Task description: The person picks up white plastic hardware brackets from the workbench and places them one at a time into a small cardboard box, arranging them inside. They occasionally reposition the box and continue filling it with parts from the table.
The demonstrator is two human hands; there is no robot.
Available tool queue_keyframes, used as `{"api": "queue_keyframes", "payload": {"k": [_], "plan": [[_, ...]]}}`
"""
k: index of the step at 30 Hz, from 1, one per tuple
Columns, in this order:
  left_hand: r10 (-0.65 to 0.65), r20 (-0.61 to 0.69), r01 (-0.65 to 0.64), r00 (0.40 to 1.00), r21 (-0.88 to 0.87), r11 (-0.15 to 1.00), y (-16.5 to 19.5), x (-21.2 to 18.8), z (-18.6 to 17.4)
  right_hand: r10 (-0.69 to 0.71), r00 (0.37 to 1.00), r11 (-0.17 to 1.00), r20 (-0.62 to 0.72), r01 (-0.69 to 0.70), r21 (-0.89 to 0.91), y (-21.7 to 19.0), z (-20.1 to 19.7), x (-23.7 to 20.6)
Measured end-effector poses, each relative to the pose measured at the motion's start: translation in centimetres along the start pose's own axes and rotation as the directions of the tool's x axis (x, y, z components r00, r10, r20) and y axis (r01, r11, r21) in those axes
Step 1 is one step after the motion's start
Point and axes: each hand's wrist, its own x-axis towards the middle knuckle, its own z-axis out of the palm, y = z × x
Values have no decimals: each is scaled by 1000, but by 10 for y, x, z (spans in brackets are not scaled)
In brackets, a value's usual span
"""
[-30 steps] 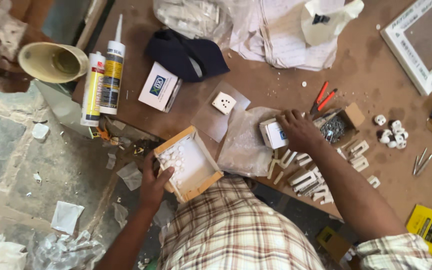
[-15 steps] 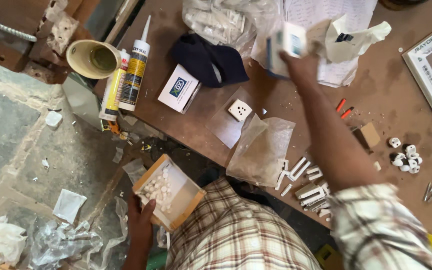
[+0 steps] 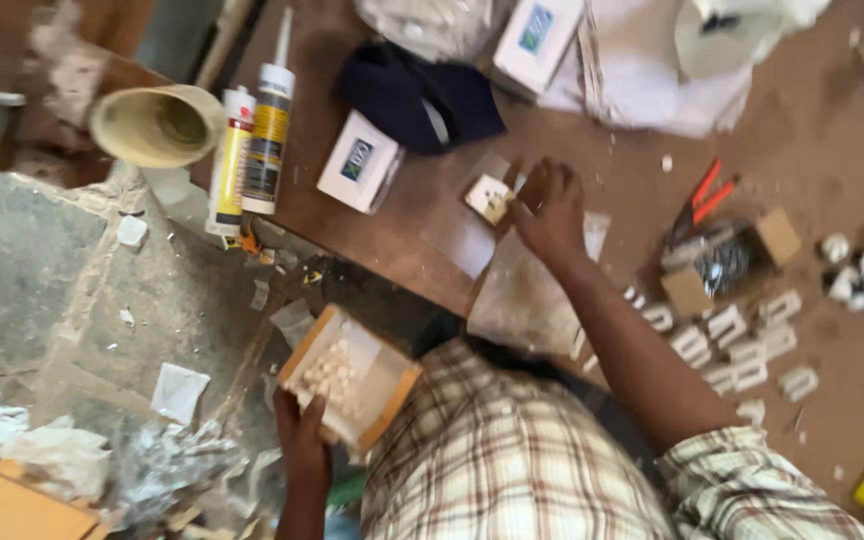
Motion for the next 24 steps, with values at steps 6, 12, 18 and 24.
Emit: {"api": "queue_keyframes", "payload": {"k": [6, 12, 18, 24], "plan": [[87, 180, -113, 980, 141, 984, 4, 27, 42, 29, 964, 950, 264, 55, -306, 49, -7, -116], [154, 369, -198, 917, 83, 977, 17, 41, 104, -72, 978, 982, 194, 103, -156, 90, -34, -180], [194, 545, -228, 815, -6, 974, 40, 26, 162, 67, 953, 997, 296, -76, 21, 100, -81, -210], [-177, 619, 322, 766, -131, 938, 41, 13, 195, 339, 886, 930, 317, -367, 33, 111, -122, -262]]}}
